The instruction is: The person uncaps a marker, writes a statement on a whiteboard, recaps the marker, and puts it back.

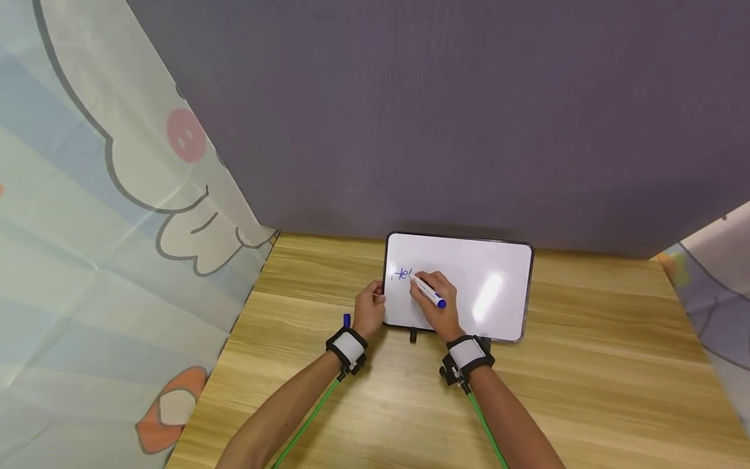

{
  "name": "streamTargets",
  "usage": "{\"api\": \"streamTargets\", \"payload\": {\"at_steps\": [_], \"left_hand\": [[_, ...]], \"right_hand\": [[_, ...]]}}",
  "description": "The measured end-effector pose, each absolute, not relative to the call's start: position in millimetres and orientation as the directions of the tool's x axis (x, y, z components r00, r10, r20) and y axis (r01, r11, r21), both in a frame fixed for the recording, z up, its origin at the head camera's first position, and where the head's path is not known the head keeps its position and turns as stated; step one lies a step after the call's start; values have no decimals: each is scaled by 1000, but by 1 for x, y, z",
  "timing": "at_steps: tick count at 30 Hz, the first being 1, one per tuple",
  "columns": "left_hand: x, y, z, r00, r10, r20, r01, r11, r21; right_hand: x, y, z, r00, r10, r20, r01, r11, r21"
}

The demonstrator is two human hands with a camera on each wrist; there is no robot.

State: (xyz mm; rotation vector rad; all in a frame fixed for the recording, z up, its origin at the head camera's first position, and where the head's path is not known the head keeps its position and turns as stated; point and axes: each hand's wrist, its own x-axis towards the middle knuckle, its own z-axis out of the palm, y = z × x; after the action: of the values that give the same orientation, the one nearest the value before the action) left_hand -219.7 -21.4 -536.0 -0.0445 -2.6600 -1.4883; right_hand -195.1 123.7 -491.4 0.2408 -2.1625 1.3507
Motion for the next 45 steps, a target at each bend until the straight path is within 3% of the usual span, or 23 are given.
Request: {"api": "streamTargets", "payload": {"at_steps": [12,26,45], "left_hand": [[-219,-22,-538,-996,-34,86,55,532,845],[-222,-24,-538,-996,-36,79,49,516,855],[-221,-22,-539,-995,-14,102,81,506,859]], "right_hand": [[-190,122,-495,-839,128,530,-421,464,-779],[-209,135,-521,-813,217,541,-399,468,-788],[-211,137,-521,-798,233,556,-418,451,-788]]}}
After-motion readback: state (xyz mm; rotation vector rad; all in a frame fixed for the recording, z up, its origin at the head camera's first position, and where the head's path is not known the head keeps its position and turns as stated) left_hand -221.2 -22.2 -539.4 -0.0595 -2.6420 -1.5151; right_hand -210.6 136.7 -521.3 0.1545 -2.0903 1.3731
